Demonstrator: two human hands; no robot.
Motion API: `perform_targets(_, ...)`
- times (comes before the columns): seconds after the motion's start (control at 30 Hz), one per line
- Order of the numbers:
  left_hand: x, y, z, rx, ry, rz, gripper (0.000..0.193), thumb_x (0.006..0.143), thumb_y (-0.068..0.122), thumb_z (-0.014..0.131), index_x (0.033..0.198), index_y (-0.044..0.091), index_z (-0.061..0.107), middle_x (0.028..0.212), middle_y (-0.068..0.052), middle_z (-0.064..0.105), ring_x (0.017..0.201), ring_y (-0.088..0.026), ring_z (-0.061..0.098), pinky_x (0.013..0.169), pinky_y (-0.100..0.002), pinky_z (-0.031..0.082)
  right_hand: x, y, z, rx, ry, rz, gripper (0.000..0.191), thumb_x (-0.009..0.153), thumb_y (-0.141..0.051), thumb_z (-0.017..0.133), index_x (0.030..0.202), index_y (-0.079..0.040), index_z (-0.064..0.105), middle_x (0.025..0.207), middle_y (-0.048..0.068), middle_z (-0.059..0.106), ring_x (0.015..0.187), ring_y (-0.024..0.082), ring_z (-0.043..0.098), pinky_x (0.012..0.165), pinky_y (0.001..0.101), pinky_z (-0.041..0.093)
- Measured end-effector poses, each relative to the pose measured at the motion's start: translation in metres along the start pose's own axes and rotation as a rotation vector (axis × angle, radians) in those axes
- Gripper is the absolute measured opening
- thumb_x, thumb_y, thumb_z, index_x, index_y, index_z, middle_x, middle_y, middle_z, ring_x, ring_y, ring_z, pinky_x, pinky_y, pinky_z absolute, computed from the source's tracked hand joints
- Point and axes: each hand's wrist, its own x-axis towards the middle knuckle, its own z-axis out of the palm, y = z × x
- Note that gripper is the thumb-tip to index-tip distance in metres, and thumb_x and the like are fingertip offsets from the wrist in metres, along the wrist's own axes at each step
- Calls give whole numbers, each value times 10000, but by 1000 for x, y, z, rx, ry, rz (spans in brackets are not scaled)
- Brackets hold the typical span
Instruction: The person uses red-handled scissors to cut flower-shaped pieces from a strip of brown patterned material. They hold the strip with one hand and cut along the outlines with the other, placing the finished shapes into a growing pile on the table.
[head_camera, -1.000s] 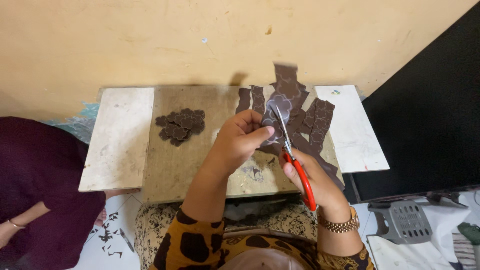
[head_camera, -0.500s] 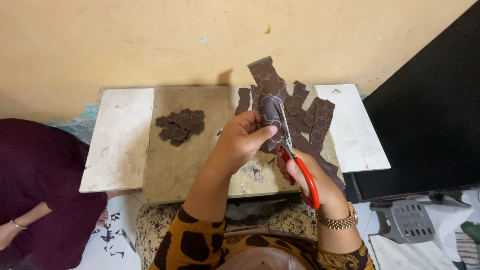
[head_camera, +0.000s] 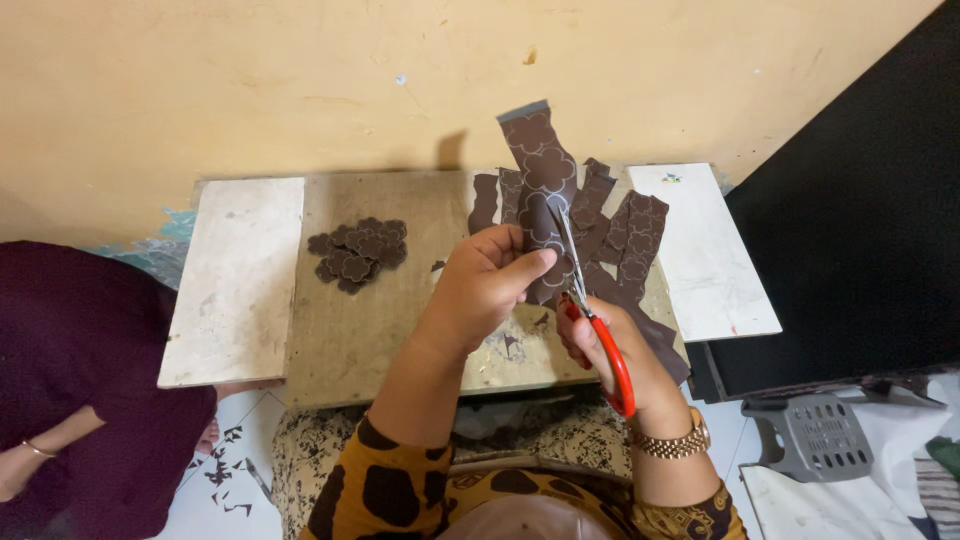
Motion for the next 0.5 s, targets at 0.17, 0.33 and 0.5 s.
perform_targets(0.17,0,-3,6,-20,45,0,144,929,139,726,949,5,677,798,-11,671,673,-61,527,612,-228,418,3,7,3,3,44,-14,580,970,-657,525,836,-93,509,687,-51,398,608,78,366,536,248,325)
perform_targets(0.33,-2,0,4,-56,35,-8,126,918,107,708,960,-8,679,818,-28,679,685,-74,557,621,-239,442,0,6,-1,-14,40,22,554,962,-631,531,829,-94,502,692,-56,400,616,77,366,533,251,321)
perform_targets(0.5,-3,2,-3,-51,21,-6,116,915,55,666,971,-46,682,834,-46,685,702,-91,591,628,-254,468,-1,5,-2,-99,16,-13,518,1001,-572,540,808,-94,486,705,-59,392,659,75,353,567,250,332)
